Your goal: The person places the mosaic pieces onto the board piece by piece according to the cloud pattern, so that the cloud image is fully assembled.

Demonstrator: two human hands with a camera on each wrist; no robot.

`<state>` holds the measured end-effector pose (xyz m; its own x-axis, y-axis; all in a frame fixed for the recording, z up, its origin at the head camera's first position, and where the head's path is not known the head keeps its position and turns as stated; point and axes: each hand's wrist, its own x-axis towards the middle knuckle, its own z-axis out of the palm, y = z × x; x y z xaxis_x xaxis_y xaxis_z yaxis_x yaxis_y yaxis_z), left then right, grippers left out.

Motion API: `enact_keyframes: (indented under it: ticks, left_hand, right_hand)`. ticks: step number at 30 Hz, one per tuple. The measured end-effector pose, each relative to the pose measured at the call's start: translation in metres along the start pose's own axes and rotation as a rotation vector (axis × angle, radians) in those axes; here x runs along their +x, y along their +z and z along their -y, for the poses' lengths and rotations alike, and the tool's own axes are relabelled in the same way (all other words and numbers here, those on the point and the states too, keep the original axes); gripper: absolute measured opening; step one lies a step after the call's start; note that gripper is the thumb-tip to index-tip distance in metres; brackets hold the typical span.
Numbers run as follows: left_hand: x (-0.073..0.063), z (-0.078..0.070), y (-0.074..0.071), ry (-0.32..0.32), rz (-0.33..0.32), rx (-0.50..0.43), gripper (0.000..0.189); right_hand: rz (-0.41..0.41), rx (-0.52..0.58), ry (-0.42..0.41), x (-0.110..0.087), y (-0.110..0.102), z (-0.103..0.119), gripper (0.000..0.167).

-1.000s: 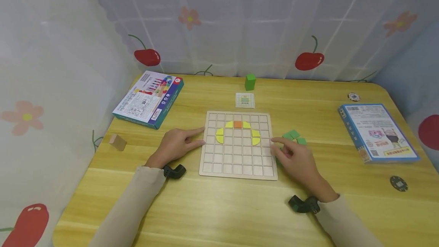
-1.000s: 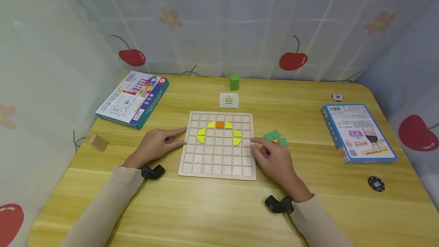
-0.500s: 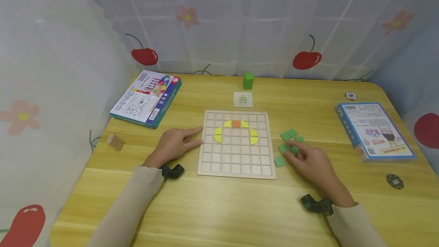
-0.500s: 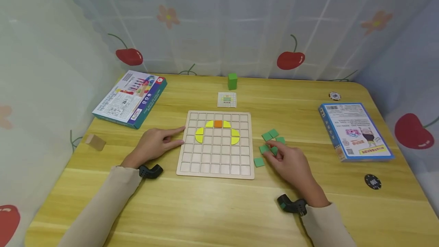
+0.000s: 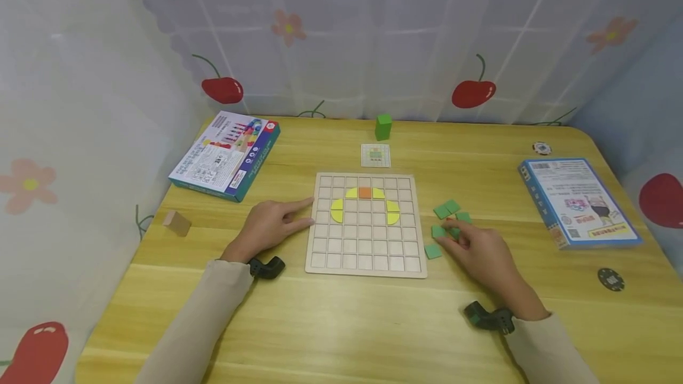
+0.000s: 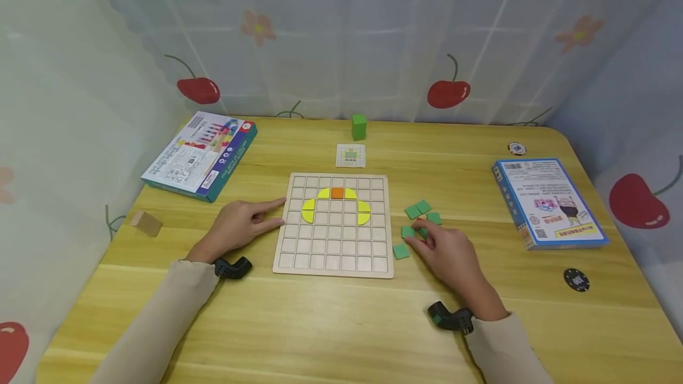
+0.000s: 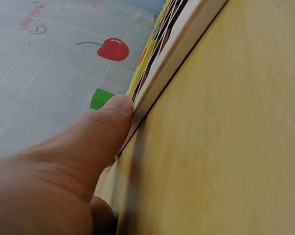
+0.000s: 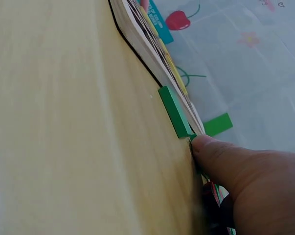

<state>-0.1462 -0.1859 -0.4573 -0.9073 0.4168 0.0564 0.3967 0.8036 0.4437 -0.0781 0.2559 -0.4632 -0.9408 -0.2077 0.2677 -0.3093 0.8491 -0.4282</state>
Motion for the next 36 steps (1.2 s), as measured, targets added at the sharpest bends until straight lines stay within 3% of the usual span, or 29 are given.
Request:
enact_keyframes:
  ticks: [9, 19, 22, 28, 36]
  left_hand:
    - [0.001, 0.000, 0.003, 0.000, 0.011, 0.002, 0.053]
    - [0.002, 0.002, 0.003, -0.009, 0.015, 0.002, 0.053]
    - [0.001, 0.003, 0.003, -0.010, 0.016, 0.003, 0.053]
    - [0.000, 0.003, 0.002, -0.006, 0.002, 0.003, 0.053]
    - [0.000, 0.001, 0.001, 0.011, -0.002, 0.002, 0.053]
  right_hand:
    - [-0.071, 0.055, -0.004, 0.010, 0.005, 0.016, 0.030]
    - [0.068, 0.200, 0.010, 0.051, 0.030, 0.074, 0.032]
    - [0.115, 0.190, 0.011, 0.066, 0.039, 0.092, 0.034]
    - [0.124, 0.177, 0.011, 0.092, 0.053, 0.117, 0.034]
    - [0.071, 0.119, -0.037, 0.099, 0.076, 0.117, 0.032]
